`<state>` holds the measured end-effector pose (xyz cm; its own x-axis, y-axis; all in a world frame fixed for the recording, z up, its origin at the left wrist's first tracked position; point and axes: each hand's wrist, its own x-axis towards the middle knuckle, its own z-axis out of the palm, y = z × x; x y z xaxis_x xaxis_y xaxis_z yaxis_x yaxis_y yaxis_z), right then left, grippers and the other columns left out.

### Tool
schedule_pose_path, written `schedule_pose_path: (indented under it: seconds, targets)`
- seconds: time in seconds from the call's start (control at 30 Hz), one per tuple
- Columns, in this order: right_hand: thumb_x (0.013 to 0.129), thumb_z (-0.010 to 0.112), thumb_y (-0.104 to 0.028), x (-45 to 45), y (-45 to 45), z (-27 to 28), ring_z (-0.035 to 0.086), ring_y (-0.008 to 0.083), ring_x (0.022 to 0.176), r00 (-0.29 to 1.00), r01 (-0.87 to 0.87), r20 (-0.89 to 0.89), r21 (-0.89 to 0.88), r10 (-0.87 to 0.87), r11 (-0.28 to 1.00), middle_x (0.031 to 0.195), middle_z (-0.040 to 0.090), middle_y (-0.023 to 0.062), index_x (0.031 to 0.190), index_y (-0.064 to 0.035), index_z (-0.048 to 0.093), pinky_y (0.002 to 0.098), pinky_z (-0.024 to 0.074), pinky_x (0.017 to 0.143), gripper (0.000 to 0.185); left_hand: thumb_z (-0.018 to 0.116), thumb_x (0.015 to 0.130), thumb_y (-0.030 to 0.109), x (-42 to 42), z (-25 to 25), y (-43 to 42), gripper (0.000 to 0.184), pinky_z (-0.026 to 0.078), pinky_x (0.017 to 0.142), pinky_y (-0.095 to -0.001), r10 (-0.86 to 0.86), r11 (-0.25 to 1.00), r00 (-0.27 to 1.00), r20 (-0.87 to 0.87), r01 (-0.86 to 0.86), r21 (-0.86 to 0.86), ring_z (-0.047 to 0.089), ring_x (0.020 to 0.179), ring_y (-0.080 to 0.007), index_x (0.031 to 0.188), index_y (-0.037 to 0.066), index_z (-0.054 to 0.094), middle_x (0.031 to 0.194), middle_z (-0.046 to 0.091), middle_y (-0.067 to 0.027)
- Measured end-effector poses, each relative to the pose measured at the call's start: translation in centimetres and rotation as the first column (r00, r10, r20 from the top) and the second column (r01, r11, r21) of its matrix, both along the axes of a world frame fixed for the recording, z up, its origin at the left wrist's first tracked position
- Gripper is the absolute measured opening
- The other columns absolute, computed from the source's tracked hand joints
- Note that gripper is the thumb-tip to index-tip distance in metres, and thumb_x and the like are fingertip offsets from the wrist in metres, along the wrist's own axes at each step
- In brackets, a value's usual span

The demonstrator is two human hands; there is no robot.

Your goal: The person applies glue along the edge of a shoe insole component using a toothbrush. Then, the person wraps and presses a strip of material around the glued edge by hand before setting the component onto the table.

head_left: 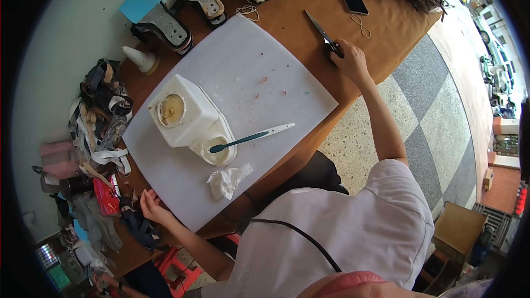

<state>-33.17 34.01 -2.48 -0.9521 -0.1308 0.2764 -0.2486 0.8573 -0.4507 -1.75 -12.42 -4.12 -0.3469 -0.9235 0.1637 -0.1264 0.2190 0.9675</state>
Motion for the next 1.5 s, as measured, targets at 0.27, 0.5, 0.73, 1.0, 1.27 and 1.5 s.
schedule_pose_path:
  seconds: [0.27,0.5,0.73,1.0,1.27,1.5]
  targets:
    - [0.064,0.059,-0.016,0.9,0.4,-1.3,0.054,0.0209,0.065,0.997,0.076,0.022,-0.292,-0.073,0.954,0.069,0.055,0.0100,0.090,-0.0037,0.054,0.0295,0.0425,0.061,0.029,0.053,0.077,0.015,0.4,-0.4,-0.7,0.021,0.040,0.051,-0.0194,-0.040,0.999,0.999,-0.029,0.040,0.018,0.053,0.063,-0.0122,0.090,-0.002,0.054,0.075,0.057,-0.0087]
    - [0.070,0.059,-0.008,1.4,0.1,-1.9,0.049,0.0047,0.063,0.987,0.137,0.014,-0.583,-0.159,0.801,0.073,0.055,0.0014,0.089,-0.0006,0.052,0.0174,0.0398,0.059,0.021,0.052,0.077,0.015,0.3,-0.3,-0.6,0.022,0.040,0.052,-0.0207,-0.045,0.999,0.999,-0.017,0.045,0.016,0.054,0.064,-0.0129,0.092,-0.002,0.053,0.076,0.057,-0.0091]
    - [0.067,0.061,-0.009,1.2,0.5,-2.5,0.048,0.0052,0.061,0.993,0.088,0.005,-0.681,-0.115,0.727,0.070,0.055,0.0015,0.085,0.0001,0.053,0.0186,0.0399,0.055,0.021,0.051,0.078,0.014,0.3,-0.4,-0.4,0.021,0.039,0.051,-0.0187,-0.048,0.999,0.998,-0.033,0.048,0.010,0.054,0.064,-0.0127,0.092,-0.002,0.053,0.075,0.057,-0.0087]
    - [0.068,0.060,-0.009,1.1,0.6,-2.8,0.048,0.0049,0.060,0.993,0.075,-0.012,-0.691,-0.115,0.719,0.070,0.054,0.0017,0.085,-0.0002,0.053,0.0180,0.0395,0.055,0.020,0.051,0.078,0.015,0.4,-0.4,-0.6,0.021,0.038,0.051,-0.0190,-0.035,0.999,0.999,0.000,0.035,-0.016,0.054,0.064,-0.0124,0.091,-0.001,0.053,0.075,0.058,-0.0083]
    - [0.069,0.060,-0.011,0.5,1.6,-2.3,0.047,0.0059,0.057,0.964,0.087,-0.092,-0.777,-0.250,0.623,0.069,0.054,0.0015,0.084,-0.0009,0.052,0.0189,0.0378,0.052,0.019,0.050,0.079,0.015,0.5,-0.9,-1.1,0.020,0.038,0.052,-0.0191,-0.029,1.000,1.000,0.002,0.029,-0.006,0.053,0.064,-0.0117,0.091,0.000,0.054,0.076,0.057,-0.0076]
    - [0.067,0.060,-0.017,-0.2,2.0,-0.7,0.051,0.0188,0.065,0.965,0.125,-0.180,-0.330,-0.192,0.936,0.073,0.055,0.0071,0.084,-0.0054,0.053,0.0295,0.0402,0.061,0.022,0.050,0.079,0.014,0.5,-1.0,-1.1,0.018,0.038,0.050,-0.0178,-0.021,0.999,1.000,0.018,0.022,-0.029,0.052,0.061,-0.0099,0.090,0.000,0.055,0.073,0.057,-0.0067]
